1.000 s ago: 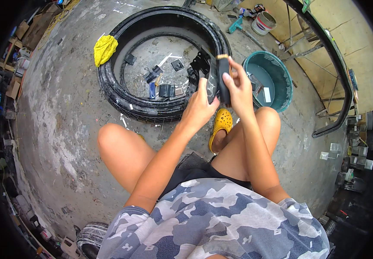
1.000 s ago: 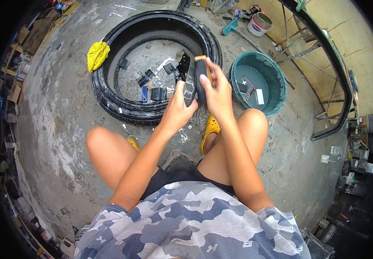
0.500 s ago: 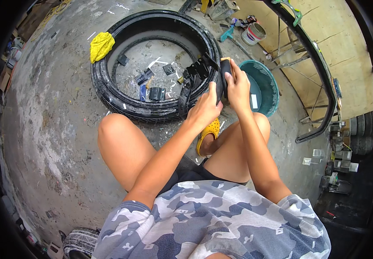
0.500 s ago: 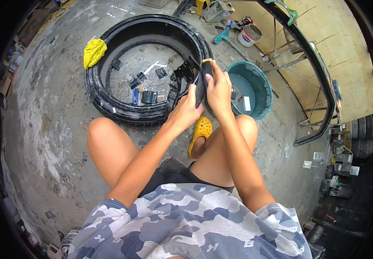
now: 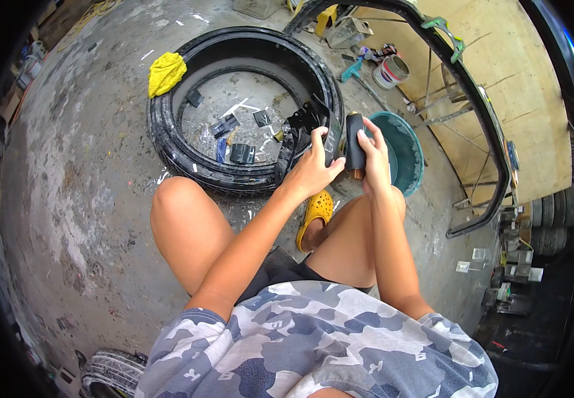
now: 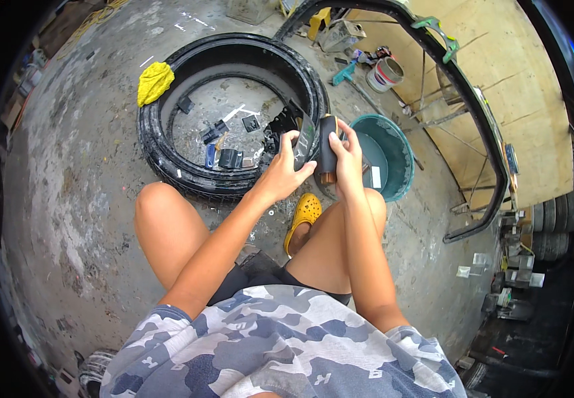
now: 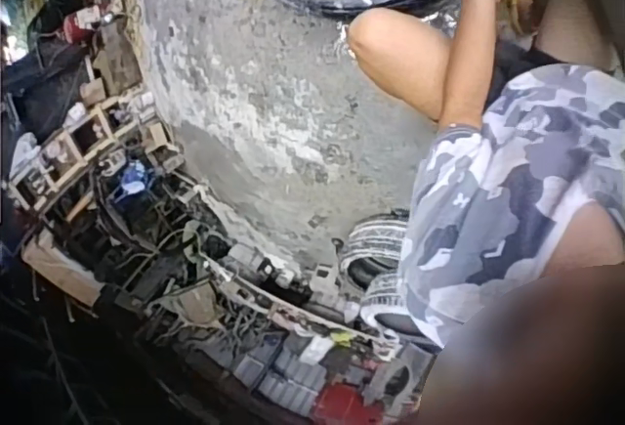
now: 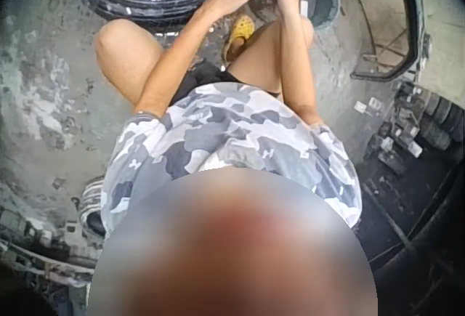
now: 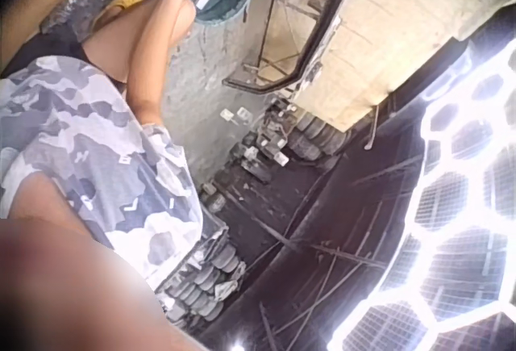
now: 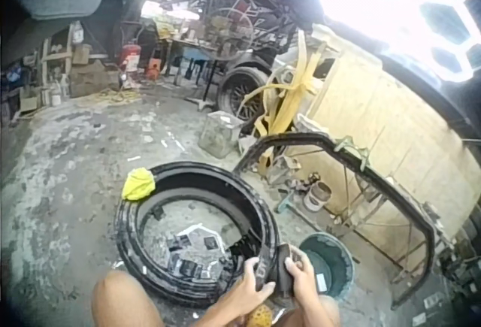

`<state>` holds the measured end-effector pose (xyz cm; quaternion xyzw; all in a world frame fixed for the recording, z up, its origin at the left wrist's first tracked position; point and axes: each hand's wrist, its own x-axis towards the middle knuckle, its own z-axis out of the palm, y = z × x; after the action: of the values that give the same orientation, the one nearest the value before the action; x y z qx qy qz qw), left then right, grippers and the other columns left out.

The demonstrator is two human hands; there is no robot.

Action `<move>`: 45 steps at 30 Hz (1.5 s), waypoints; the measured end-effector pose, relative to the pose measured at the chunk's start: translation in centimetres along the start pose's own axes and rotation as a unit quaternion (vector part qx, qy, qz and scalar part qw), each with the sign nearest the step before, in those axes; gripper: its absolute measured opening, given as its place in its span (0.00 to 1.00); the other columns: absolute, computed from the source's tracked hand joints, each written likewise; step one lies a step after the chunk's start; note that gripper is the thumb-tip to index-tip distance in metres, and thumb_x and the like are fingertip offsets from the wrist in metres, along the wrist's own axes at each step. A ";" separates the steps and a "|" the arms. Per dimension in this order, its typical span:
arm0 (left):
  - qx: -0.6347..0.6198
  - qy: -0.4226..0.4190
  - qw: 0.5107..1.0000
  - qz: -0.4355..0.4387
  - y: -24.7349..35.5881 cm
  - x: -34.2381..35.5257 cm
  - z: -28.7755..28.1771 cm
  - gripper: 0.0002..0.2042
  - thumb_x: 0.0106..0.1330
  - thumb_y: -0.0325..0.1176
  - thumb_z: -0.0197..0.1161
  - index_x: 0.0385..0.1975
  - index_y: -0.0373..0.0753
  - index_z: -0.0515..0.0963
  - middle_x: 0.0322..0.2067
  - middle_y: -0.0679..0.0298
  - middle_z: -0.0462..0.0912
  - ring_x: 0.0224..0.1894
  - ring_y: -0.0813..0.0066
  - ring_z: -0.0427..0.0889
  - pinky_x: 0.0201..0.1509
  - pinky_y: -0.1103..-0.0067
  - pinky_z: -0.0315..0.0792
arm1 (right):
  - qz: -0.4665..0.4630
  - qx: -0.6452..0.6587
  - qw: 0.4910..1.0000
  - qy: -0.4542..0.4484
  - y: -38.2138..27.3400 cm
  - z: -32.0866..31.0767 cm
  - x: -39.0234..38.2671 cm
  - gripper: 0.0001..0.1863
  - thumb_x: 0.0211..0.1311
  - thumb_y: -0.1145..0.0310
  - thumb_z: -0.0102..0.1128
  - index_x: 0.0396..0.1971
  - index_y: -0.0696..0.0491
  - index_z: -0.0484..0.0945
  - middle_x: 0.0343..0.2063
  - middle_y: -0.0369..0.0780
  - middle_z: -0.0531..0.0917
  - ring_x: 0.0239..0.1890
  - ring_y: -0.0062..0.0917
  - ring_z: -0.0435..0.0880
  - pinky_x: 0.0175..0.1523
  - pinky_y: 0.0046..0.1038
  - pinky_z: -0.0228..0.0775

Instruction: Cleaning and repairing a bicycle or motorcycle inner tube and tire.

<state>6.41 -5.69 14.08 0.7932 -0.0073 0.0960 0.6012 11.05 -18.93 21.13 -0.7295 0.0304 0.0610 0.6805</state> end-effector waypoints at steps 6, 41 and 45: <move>-0.145 -0.047 0.986 -0.064 2.7 -0.1 -1.9 0.34 0.65 0.50 0.62 0.64 0.44 0.52 0.45 0.48 0.78 0.28 0.64 0.81 0.33 0.73 0.76 | -0.098 0.071 0.993 -0.014 2.3 1.5 -0.7 0.24 0.73 0.55 0.47 0.61 0.55 0.68 0.50 0.41 0.78 0.51 0.23 0.77 0.56 0.25 0.69; -0.284 -0.007 0.956 -0.079 0.8 0.5 -3.1 0.21 0.63 0.45 0.66 0.49 0.37 0.78 0.38 0.60 0.81 0.27 0.78 0.82 0.22 0.83 0.74 | -0.181 -0.439 0.814 -0.336 -9.9 -2.3 3.3 0.31 0.47 0.83 0.66 0.55 0.54 0.71 0.34 0.42 0.82 0.38 0.27 0.80 0.47 0.29 0.71; -0.249 0.055 0.962 -0.102 0.8 0.1 -2.7 0.16 0.66 0.41 0.64 0.41 0.32 0.82 0.28 0.61 0.84 0.23 0.79 0.82 0.18 0.82 0.75 | -0.258 -0.468 0.815 -0.224 -8.8 0.5 1.6 0.32 0.50 0.76 0.67 0.59 0.52 0.69 0.40 0.48 0.78 0.45 0.42 0.78 0.52 0.35 0.69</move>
<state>6.02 -3.30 15.59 0.6084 0.0831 0.0726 0.7859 13.73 -17.77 29.60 -0.9073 -0.3442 0.0514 0.2360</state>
